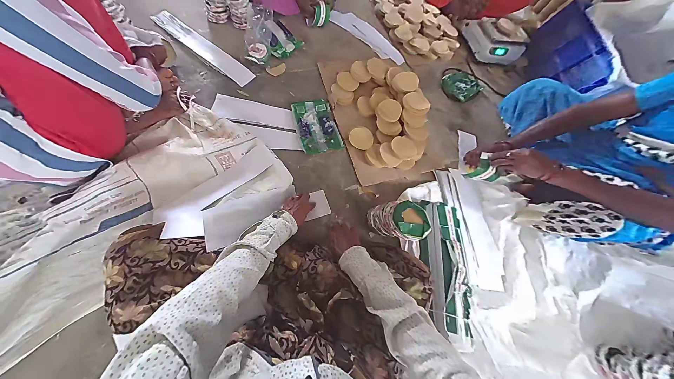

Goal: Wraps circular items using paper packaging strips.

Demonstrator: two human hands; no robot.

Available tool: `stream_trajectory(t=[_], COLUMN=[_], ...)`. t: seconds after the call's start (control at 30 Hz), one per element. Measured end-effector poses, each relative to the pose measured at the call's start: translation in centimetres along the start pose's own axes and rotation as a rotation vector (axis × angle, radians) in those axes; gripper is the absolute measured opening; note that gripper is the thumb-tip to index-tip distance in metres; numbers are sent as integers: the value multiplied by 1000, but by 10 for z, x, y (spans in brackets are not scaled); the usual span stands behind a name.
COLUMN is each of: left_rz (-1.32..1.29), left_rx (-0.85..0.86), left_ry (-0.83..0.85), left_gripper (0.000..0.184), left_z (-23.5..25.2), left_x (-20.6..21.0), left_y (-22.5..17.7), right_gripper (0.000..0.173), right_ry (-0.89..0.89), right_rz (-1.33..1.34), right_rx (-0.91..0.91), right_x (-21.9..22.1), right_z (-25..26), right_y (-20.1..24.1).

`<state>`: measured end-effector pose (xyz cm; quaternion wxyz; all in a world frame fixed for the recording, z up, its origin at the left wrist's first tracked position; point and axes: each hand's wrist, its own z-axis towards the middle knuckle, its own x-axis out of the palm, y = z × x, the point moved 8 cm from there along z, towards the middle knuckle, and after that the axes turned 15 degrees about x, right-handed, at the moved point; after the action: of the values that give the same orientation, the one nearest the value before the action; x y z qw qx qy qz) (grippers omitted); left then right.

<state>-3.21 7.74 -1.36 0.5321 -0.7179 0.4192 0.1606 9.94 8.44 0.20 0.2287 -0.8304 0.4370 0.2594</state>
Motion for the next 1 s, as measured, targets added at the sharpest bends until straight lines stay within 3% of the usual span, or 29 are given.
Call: stream_trajectory(t=[0.07, 0.17, 0.23, 0.3, 0.4, 0.57, 0.7, 0.77, 0.83, 1.0], left_rz=[-13, -1, -15, -74, -187, -258, -233, -174, -145, -148], left_rx=[49, -100, -288, -343, -301, -240, -132, -143, -126, -28], left_ry=[-138, -445, -360, -250, -375, -602, -864, -956, -1030, -1053], left_gripper=[44, 44, 47, 37, 31, 29, 39, 39, 40, 34], left_z=[-18, -65, -88, -103, -121, -178, -253, -295, -331, -345], left_x=[-18, -55, -66, -67, -79, -114, -134, -145, -154, -176], left_y=[0, 24, 52, 74, 92, 114, 130, 130, 126, 100], right_gripper=[43, 54, 63, 67, 69, 86, 65, 51, 49, 48], right_ry=[-28, -142, -219, -285, -341, -283, -210, -287, -344, -305], right_rz=[-22, 162, 220, 246, 257, 274, 219, 194, 164, 0], right_rx=[7, 51, 6, -143, -315, -430, -447, -506, -619, -762], right_x=[-5, -29, -42, -50, -58, -70, -85, -103, -120, -132], right_z=[-3, 3, 13, 21, 33, 51, 44, 25, 2, -14], right_y=[-2, -9, -3, 19, 54, 93, 117, 134, 162, 252])
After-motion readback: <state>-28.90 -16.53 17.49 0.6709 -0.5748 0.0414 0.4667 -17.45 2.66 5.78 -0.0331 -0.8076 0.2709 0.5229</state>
